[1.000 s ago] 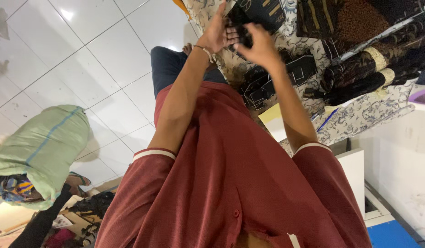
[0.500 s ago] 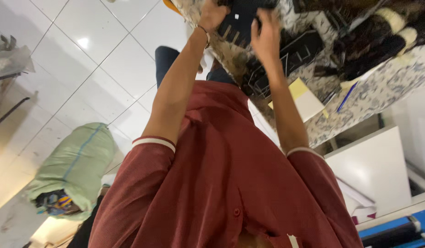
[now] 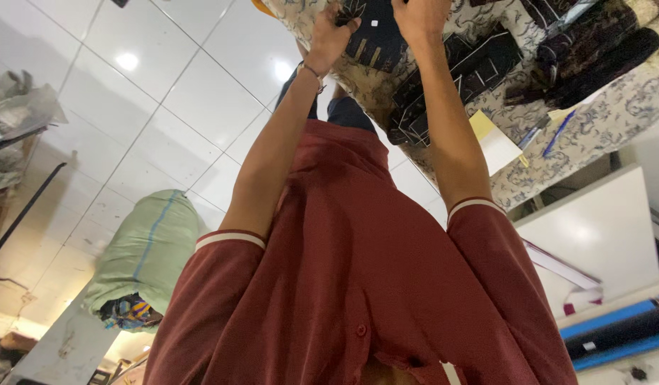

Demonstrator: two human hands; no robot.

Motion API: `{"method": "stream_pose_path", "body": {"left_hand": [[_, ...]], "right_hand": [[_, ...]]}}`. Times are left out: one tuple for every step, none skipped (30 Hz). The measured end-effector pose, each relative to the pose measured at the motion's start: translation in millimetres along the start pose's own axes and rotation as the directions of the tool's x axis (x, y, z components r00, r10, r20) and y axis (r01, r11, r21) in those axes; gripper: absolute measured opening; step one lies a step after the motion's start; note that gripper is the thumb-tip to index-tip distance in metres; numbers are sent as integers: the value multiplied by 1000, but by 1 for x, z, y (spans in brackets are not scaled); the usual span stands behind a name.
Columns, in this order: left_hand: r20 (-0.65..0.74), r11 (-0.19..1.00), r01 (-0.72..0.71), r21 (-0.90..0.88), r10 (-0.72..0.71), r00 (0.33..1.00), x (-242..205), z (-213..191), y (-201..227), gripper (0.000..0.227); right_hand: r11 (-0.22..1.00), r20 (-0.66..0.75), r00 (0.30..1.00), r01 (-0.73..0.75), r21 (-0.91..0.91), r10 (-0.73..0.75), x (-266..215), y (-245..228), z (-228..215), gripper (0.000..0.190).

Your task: The person writes on a yellow notepad with a blue pen, then tears off a small piece of paper and sticks it onto a folded piece of dark patterned fabric. The person repeats this process for several pieces of fabric, placing the labeled items on a nearby surface.

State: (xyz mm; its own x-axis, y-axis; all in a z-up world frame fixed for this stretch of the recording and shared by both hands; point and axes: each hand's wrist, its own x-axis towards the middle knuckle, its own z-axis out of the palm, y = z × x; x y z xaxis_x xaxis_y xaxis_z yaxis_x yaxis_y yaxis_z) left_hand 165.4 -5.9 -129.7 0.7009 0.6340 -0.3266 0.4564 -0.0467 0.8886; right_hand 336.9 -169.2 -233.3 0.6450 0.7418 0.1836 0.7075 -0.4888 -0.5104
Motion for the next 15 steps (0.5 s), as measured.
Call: {"method": "stream_pose_path", "body": {"left_hand": [[7,999,-34,23,34,999,-2,-2,-3,46],[9,997,-68,47,67,998,3,-5,-4,51],[81,997,58,59,-63,995,10,-7,-4,49],[149,978,189,82,-200,968,9,-8,-6,47],[214,943,313,114,-331,919,8,-9,-9,45],[224,937,323,132,-346,911,12,-9,-9,48],[235,931,333,150,-361,903,14,-7,-10,50],[249,927,336,169,-370,895,17,-6,-12,52],[238,945,304,123,-326,915,23,-5,-15,59],[229,957,278,80,-289,929,24,-6,-15,66],[219,967,251,36,-253,942,26,-6,-16,73],[259,954,294,63,-300,918,28,-7,-20,76],[299,938,334,92,-346,890,28,-8,-27,79],[336,921,370,124,-389,858,29,-7,-36,82],[350,910,411,57,-404,845,33,-6,-46,82]], "right_hand": [[999,64,997,-40,-5,40,0,-2,-4,38],[998,-7,1000,15,-61,-15,4,-3,-8,31],[990,-73,994,67,-121,-76,7,-5,-11,25],[978,-128,982,119,-173,-142,6,-11,-11,19],[988,-91,989,106,-108,-116,3,-16,-14,18],[995,-61,993,94,-43,-96,6,-18,-19,16],[997,-29,997,78,21,-78,12,-22,-21,16],[994,-30,995,93,-62,-95,17,-26,-23,15],[984,-30,993,108,-144,-113,20,-30,-27,16],[968,-22,992,117,-224,-125,18,-36,-32,17],[963,-11,990,133,-234,-140,18,-40,-36,17],[958,-5,988,148,-244,-154,19,-44,-40,17],[953,2,986,163,-255,-168,19,-48,-44,18],[949,31,986,169,-267,-167,20,-53,-47,15],[944,60,984,175,-279,-165,21,-57,-51,15]]}}
